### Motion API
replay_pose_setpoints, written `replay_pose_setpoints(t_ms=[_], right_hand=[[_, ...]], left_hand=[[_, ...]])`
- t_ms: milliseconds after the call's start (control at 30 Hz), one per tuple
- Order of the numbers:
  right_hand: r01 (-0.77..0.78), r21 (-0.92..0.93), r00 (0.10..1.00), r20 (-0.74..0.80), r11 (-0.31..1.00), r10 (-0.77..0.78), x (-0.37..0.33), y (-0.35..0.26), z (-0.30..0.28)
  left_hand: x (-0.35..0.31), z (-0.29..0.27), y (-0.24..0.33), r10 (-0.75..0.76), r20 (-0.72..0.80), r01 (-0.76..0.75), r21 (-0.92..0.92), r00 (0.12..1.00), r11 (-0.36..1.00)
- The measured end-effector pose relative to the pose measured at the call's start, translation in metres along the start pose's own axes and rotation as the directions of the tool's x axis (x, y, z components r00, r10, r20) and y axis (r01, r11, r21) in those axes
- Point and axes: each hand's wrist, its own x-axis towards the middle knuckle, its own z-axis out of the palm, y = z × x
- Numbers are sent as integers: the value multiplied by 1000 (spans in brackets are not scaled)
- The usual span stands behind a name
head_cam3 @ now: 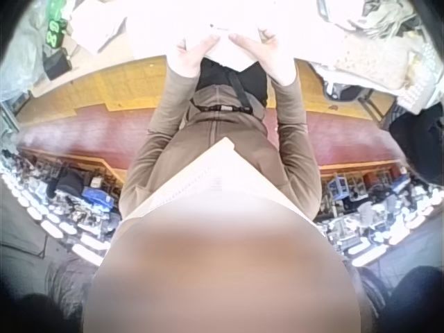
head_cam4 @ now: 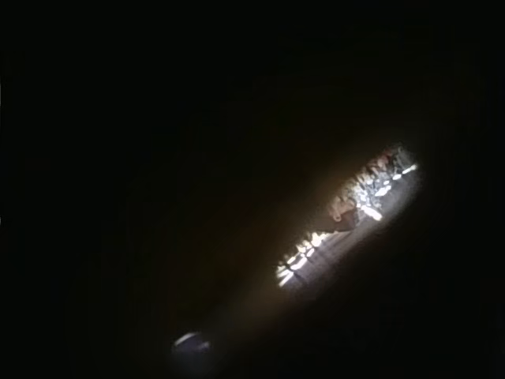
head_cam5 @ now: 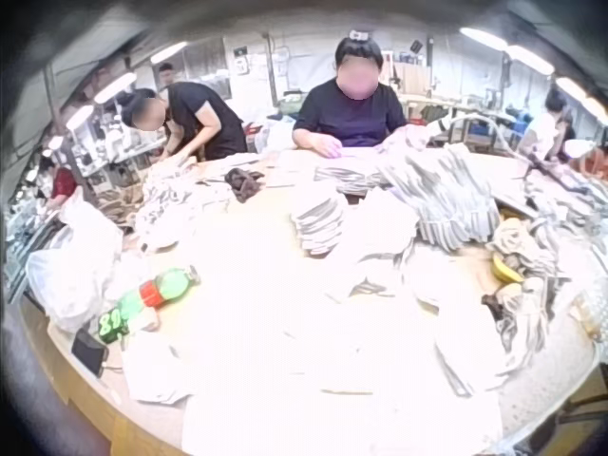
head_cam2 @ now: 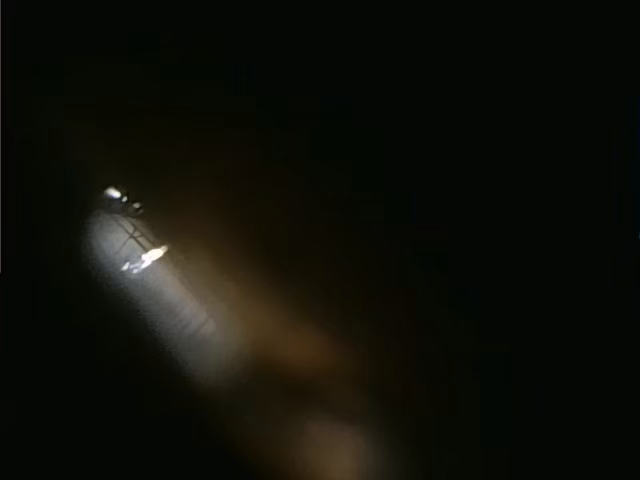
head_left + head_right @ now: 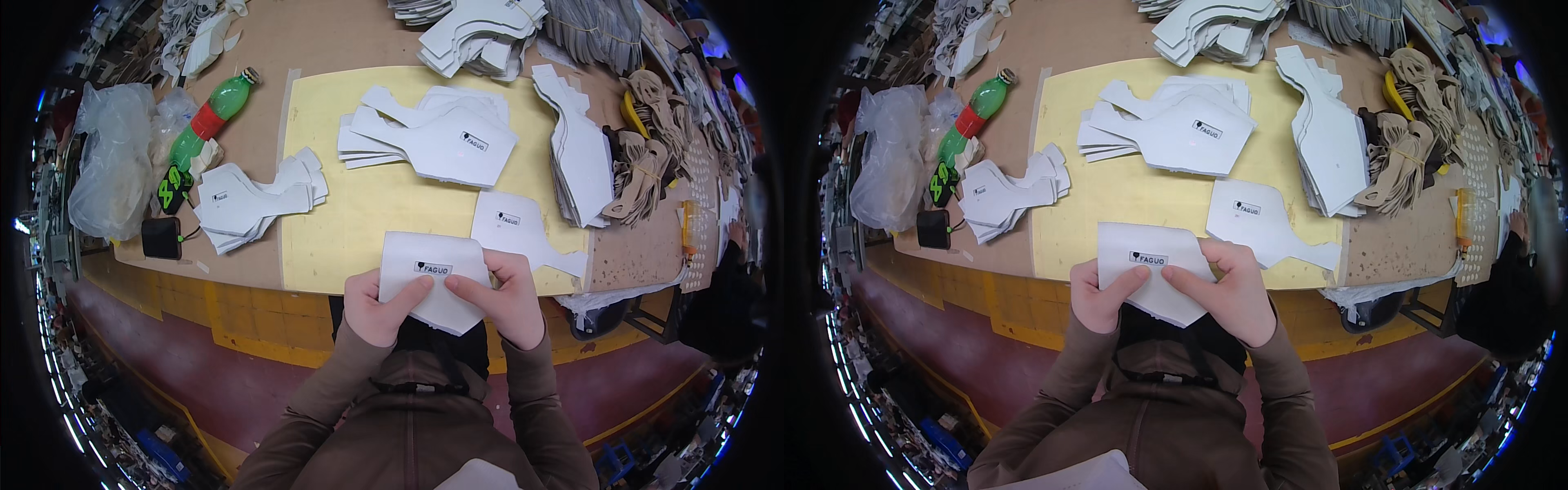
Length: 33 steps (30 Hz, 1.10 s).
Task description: The person repeatedly picks up white paper cutouts from a table, peels off a thin backing layer from each piece, and places the finished pieces into a growing stack. The person handles the items one at a time, turning them over as needed to remove the backing.
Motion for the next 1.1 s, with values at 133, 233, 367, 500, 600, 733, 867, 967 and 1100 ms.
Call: replay_pose_setpoints(t_ms=[133, 233, 367, 500, 600, 733, 867, 967, 1100], right_hand=[[8, -14, 1000, 6, 1000, -8, 1, 0, -1], [-9, 5, 1000, 0, 1000, 9, 0, 0, -2], [15, -29, 1000, -22, 999, -16, 1, 3, 0], [82, -65, 995, -45, 995, -85, 3, 6, 2], [91, -84, 995, -40, 992, -94, 3, 7, 2], [92, -80, 994, -51, 993, -96, 3, 8, 2], [87, -128, 995, -39, 988, -93, 4, 10, 0], [88, -152, 996, 4, 984, -88, 4, 9, -3], [52, -97, 999, 4, 994, -52, 4, 8, -2]], left_hand=[[1, 1, -2, -11, -6, 11, -2, 1000, 1000], [2, 4, -3, -57, -20, 56, -13, 998, 998], [5, 7, -4, -60, -15, 59, -54, 998, 997], [5, 8, -7, -51, -44, 48, -66, 998, 997], [4, 7, -9, -52, -63, 49, -51, 997, 998], [5, 8, -10, -59, -64, 55, -62, 996, 997], [6, 9, -9, -62, -67, 57, -78, 996, 995], [6, 9, -8, -70, -72, 64, -80, 995, 995], [7, 8, -13, -40, -78, 35, -72, 996, 997]])
